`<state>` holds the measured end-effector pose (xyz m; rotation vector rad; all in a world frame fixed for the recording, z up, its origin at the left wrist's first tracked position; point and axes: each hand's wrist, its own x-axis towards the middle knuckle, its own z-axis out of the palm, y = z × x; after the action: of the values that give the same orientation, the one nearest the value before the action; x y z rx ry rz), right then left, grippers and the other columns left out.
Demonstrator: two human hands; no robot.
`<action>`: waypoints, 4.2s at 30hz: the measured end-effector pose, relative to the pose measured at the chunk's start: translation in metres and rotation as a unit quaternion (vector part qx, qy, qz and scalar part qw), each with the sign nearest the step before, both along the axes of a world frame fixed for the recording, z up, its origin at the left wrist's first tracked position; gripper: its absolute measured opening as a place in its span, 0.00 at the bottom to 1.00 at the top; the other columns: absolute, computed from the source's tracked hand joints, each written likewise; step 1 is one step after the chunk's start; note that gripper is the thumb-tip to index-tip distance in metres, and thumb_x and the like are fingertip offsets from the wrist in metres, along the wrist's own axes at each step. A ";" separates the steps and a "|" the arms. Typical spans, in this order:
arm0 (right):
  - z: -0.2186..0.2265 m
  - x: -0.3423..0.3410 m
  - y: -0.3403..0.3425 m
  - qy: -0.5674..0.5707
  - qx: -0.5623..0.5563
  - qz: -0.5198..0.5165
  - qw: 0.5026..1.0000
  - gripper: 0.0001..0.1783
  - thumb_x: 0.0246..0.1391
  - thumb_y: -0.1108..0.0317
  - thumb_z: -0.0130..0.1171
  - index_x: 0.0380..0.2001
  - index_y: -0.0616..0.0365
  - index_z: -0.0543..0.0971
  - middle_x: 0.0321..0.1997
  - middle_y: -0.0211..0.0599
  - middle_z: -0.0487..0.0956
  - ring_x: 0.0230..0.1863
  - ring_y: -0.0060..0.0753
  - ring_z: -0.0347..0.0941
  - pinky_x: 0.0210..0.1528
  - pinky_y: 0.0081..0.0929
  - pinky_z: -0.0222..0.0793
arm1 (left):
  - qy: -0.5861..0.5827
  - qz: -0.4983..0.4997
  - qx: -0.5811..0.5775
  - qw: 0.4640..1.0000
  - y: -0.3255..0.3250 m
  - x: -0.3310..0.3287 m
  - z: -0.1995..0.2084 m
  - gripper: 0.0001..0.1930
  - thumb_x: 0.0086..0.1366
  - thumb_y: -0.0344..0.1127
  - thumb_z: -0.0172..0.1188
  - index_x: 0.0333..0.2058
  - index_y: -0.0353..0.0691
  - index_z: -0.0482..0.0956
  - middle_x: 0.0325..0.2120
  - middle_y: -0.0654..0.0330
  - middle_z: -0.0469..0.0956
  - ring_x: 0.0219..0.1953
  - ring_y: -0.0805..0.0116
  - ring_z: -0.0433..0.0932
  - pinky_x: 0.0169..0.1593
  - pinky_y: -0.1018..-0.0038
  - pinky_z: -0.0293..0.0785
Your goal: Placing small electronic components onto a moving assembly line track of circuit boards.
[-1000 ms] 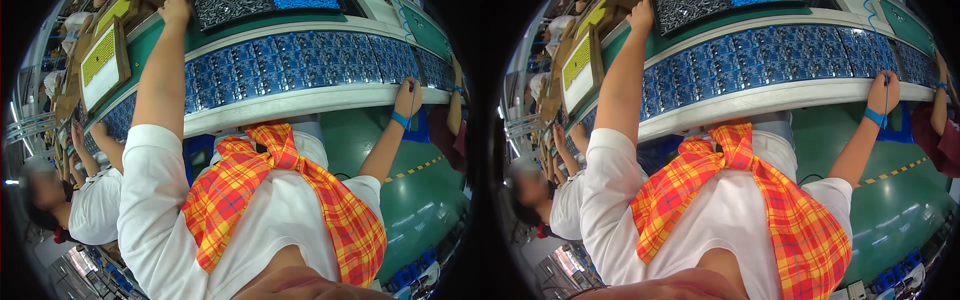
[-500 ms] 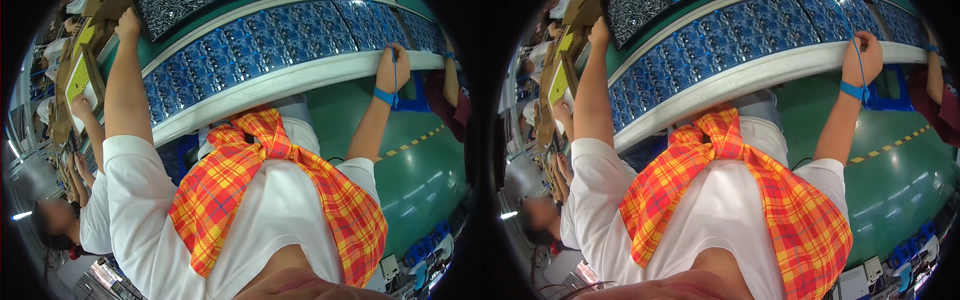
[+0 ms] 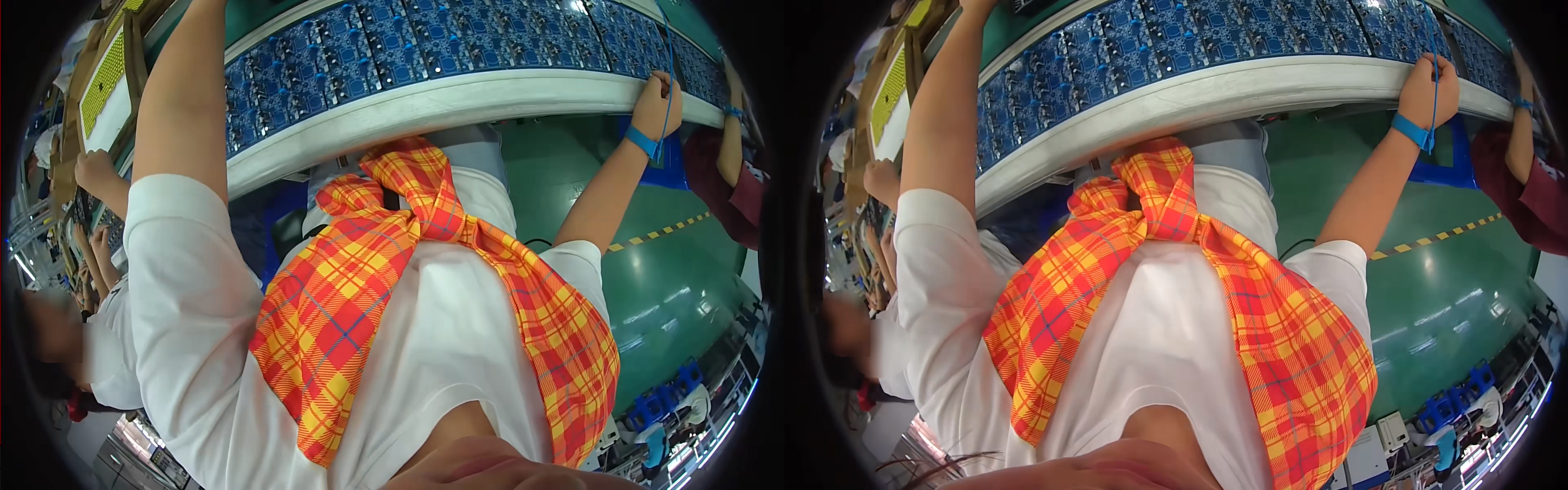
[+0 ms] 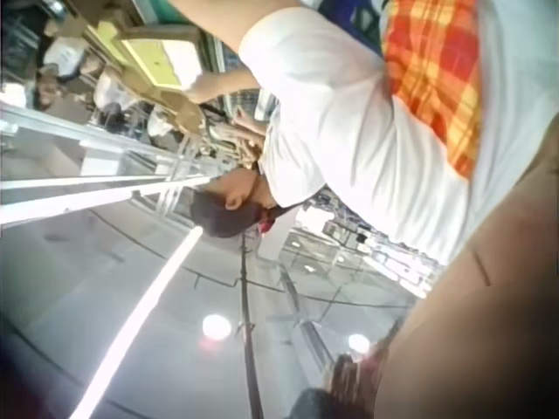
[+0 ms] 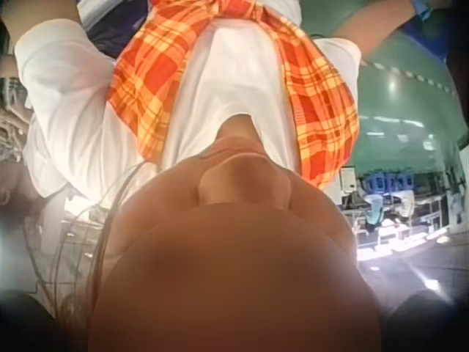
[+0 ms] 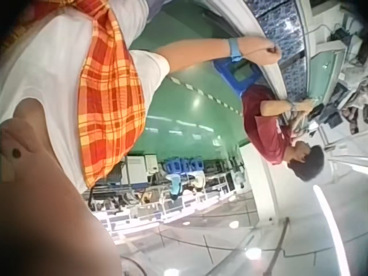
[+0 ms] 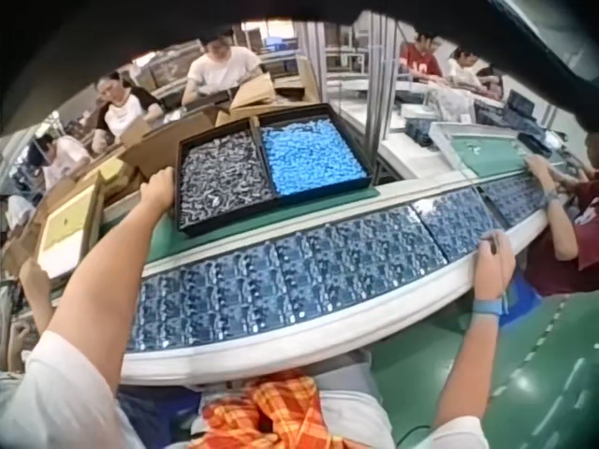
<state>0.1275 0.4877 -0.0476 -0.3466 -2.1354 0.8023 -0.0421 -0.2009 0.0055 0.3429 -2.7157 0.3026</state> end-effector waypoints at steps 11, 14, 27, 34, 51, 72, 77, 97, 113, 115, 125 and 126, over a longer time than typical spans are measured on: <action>-0.011 -0.008 0.019 0.014 0.095 -0.015 0.995 0.13 0.56 0.58 0.61 0.36 0.52 0.87 0.33 0.35 0.85 0.36 0.34 0.81 0.41 0.33 0.75 | -0.023 -0.039 -0.015 0.999 -0.022 -0.031 -0.022 0.16 0.74 0.44 0.42 0.53 0.47 0.72 0.54 0.51 0.78 0.59 0.47 0.76 0.56 0.39 0.70; -0.009 -0.005 0.011 0.018 0.094 -0.013 0.995 0.11 0.56 0.60 0.62 0.37 0.52 0.87 0.32 0.33 0.85 0.36 0.31 0.80 0.41 0.30 0.74 | -0.052 -0.015 -0.055 0.997 -0.048 -0.045 -0.019 0.17 0.75 0.46 0.40 0.55 0.50 0.71 0.58 0.52 0.76 0.61 0.44 0.74 0.56 0.38 0.69; 0.015 0.013 -0.017 0.037 0.055 0.018 0.998 0.09 0.54 0.67 0.53 0.33 0.60 0.78 0.32 0.54 0.78 0.37 0.58 0.75 0.42 0.45 0.70 | -0.005 -0.066 0.021 0.998 -0.019 -0.025 -0.030 0.22 0.75 0.51 0.43 0.61 0.49 0.68 0.63 0.49 0.71 0.67 0.40 0.67 0.63 0.42 0.67; -0.001 0.006 -0.012 0.060 0.029 -0.043 0.997 0.10 0.54 0.66 0.56 0.35 0.61 0.81 0.33 0.53 0.80 0.38 0.57 0.77 0.42 0.44 0.72 | -0.041 -0.182 0.040 0.982 -0.032 -0.026 -0.029 0.21 0.73 0.43 0.49 0.61 0.45 0.71 0.56 0.47 0.77 0.62 0.44 0.73 0.61 0.53 0.71; 0.081 0.006 -0.159 -0.129 -0.046 0.483 0.865 0.07 0.64 0.73 0.61 0.44 0.63 0.82 0.43 0.32 0.83 0.47 0.23 0.77 0.52 0.23 0.72 | 0.012 -0.436 0.130 0.890 0.146 0.088 0.042 0.13 0.63 0.37 0.64 0.43 0.35 0.83 0.40 0.48 0.81 0.46 0.44 0.78 0.51 0.54 0.75; 0.055 0.058 -0.146 -0.017 -0.005 0.469 0.883 0.06 0.55 0.77 0.63 0.37 0.61 0.83 0.36 0.42 0.82 0.39 0.42 0.78 0.45 0.34 0.73 | 0.276 -0.025 0.363 0.889 0.111 0.343 -0.009 0.09 0.76 0.32 0.53 0.44 0.33 0.78 0.34 0.58 0.80 0.39 0.74 0.79 0.45 0.76 0.74; 0.055 0.065 -0.143 -0.018 0.027 0.465 0.885 0.06 0.54 0.78 0.63 0.36 0.59 0.83 0.37 0.42 0.82 0.39 0.45 0.77 0.44 0.38 0.72 | 0.255 0.023 0.312 0.915 0.125 0.329 0.002 0.09 0.76 0.32 0.53 0.45 0.34 0.80 0.31 0.59 0.81 0.35 0.72 0.80 0.43 0.75 0.75; 0.061 0.059 -0.126 -0.138 0.083 0.571 0.805 0.06 0.58 0.76 0.59 0.39 0.65 0.81 0.39 0.46 0.81 0.42 0.51 0.75 0.46 0.43 0.71 | 0.020 -0.044 0.229 0.972 0.148 0.333 0.032 0.12 0.58 0.26 0.66 0.41 0.42 0.88 0.39 0.58 0.85 0.45 0.53 0.79 0.52 0.61 0.72; 0.062 0.053 -0.122 -0.157 0.081 0.601 0.780 0.07 0.58 0.76 0.60 0.39 0.64 0.81 0.39 0.46 0.80 0.42 0.52 0.75 0.46 0.44 0.70 | -0.059 -0.019 0.199 0.978 0.143 0.331 0.039 0.11 0.59 0.33 0.69 0.42 0.45 0.88 0.40 0.60 0.85 0.47 0.55 0.78 0.54 0.61 0.68; 0.062 0.054 -0.121 -0.152 0.081 0.599 0.782 0.07 0.58 0.76 0.60 0.39 0.64 0.81 0.39 0.46 0.80 0.42 0.52 0.75 0.46 0.44 0.70 | -0.081 -0.005 0.174 0.981 0.147 0.328 0.042 0.10 0.60 0.33 0.69 0.42 0.45 0.88 0.39 0.61 0.84 0.48 0.56 0.77 0.55 0.61 0.65; 0.063 0.054 -0.128 -0.144 0.083 0.563 0.810 0.07 0.57 0.76 0.60 0.39 0.63 0.82 0.38 0.46 0.81 0.41 0.51 0.76 0.45 0.43 0.71 | -0.091 -0.023 0.161 0.983 0.141 0.324 0.042 0.05 0.63 0.32 0.64 0.38 0.46 0.86 0.35 0.64 0.83 0.45 0.61 0.77 0.55 0.60 0.63; 0.062 0.055 -0.128 -0.138 0.086 0.556 0.815 0.07 0.57 0.77 0.60 0.39 0.63 0.82 0.38 0.46 0.81 0.41 0.50 0.76 0.45 0.42 0.71 | -0.096 -0.025 0.160 0.982 0.140 0.323 0.042 0.05 0.63 0.32 0.64 0.37 0.46 0.86 0.35 0.64 0.82 0.44 0.60 0.77 0.55 0.60 0.63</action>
<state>0.1821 0.3598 0.0139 1.0647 -2.5887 1.1978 0.2809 -0.0613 0.0476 0.3484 -2.9598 -0.1252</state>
